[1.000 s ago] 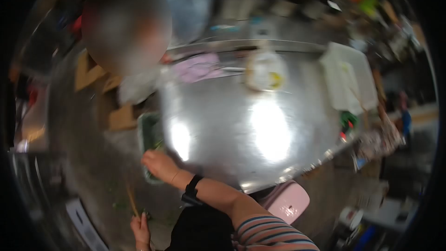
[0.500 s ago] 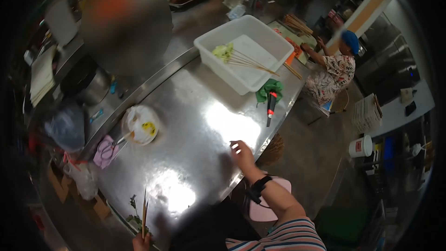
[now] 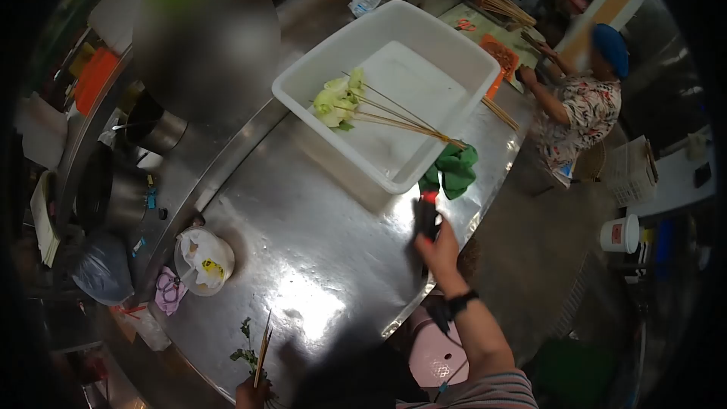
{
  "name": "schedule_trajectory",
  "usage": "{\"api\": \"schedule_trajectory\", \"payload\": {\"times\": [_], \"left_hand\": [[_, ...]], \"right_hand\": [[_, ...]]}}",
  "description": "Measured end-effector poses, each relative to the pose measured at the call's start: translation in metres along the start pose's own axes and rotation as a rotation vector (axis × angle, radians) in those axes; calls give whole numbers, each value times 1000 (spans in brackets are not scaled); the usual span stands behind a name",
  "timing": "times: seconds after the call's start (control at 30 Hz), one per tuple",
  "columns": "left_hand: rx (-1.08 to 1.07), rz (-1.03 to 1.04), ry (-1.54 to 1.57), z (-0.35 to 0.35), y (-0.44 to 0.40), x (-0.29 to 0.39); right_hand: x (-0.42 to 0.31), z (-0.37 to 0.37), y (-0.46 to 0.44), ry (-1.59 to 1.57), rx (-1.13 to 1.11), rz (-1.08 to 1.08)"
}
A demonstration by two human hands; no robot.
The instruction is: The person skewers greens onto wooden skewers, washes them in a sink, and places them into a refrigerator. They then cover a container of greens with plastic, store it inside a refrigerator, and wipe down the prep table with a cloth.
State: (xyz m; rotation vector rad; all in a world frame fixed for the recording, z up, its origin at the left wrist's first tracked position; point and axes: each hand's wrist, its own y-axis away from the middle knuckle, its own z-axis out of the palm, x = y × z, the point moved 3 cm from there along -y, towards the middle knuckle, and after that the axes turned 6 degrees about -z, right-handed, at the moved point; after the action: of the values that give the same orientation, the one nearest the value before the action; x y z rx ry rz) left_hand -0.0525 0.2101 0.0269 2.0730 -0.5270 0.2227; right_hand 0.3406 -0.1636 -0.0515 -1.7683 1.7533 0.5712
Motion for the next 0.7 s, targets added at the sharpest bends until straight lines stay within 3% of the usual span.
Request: {"api": "schedule_trajectory", "payload": {"times": [0.07, 0.13, 0.2, 0.3, 0.37, 0.43, 0.47, 0.5, 0.57, 0.67, 0.7], "left_hand": [[-27, -43, 188, 4, -3, 0], [-38, -76, 103, -1, -5, 17], [-48, -93, 22, 1, -16, 24], [20, 68, 17, -1, -21, 14], [-18, 3, 32, -2, -25, 19], [-47, -58, 46, -4, -28, 22], [-57, -83, 61, -4, -28, 18], [-61, -111, 58, -5, -26, 17], [-71, -133, 74, -3, -30, 14], [-79, -166, 99, -3, -33, 3], [-72, -148, 135, -2, -30, -1]], "right_hand": [[-30, 18, 26, -74, -312, -79], [-73, 50, 11, 1, -417, -320], [-110, 84, -21, -60, -397, -466], [-143, 86, -49, -196, -313, -469], [-96, 68, -40, -307, -412, -310], [-43, 25, -45, -212, -33, -172], [-19, 3, -64, -67, 150, -258], [-8, -1, -80, -65, 123, -225], [-5, -17, -139, 454, 67, -107], [16, 16, -150, 525, 23, -194], [34, 22, -147, 451, 130, -299]]}}
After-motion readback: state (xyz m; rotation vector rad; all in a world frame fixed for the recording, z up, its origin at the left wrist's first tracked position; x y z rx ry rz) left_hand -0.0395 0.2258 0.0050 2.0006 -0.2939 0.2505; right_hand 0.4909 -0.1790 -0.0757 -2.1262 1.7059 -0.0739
